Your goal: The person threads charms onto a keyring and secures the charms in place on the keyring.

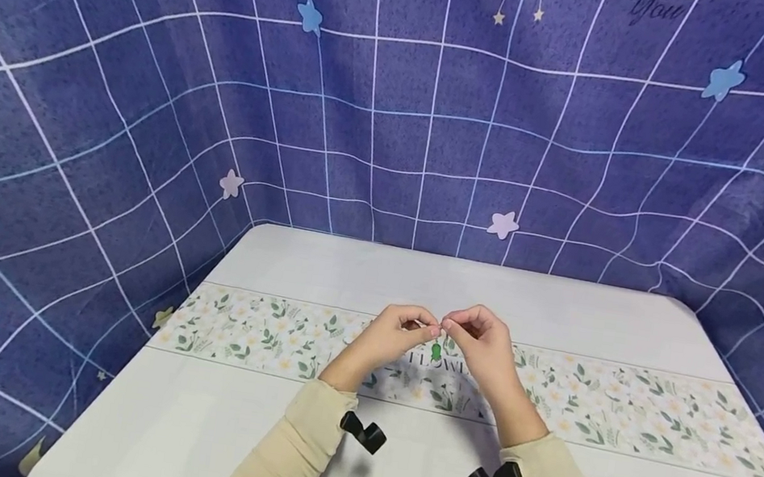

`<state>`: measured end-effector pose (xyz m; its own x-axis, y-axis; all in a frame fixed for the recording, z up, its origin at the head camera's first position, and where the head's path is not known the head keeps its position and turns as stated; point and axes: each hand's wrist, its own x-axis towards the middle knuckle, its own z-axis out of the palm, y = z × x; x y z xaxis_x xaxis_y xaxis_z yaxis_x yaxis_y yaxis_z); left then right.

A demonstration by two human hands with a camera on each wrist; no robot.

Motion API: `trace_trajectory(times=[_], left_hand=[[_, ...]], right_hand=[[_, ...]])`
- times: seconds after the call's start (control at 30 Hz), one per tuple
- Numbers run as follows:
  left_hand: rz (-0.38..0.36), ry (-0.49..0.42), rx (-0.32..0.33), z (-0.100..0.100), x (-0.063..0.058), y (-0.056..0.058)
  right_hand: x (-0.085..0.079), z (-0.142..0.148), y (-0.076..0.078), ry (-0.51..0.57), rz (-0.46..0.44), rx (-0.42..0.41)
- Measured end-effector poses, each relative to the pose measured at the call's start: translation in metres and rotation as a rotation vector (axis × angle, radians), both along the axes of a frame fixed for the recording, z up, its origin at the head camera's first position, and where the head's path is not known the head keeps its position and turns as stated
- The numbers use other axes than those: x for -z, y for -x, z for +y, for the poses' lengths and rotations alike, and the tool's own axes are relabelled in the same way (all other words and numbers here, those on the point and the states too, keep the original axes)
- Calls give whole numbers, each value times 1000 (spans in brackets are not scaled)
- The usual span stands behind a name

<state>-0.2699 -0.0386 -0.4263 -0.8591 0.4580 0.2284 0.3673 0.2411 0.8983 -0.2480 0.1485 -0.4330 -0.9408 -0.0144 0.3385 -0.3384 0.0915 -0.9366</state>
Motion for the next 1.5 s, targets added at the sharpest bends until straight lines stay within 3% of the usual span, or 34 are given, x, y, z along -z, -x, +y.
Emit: trace_trajectory(times=[0.4, 0.8, 1.5], left_hand=[[-29, -49, 30, -1, 1, 0], [-31, -28, 28, 1, 5, 2], [-22, -10, 22, -1, 3, 1]], right_hand=[[0, -1, -2, -7, 28, 2], [2, 0, -1, -48, 29, -7], [2, -2, -1, -29, 19, -7]])
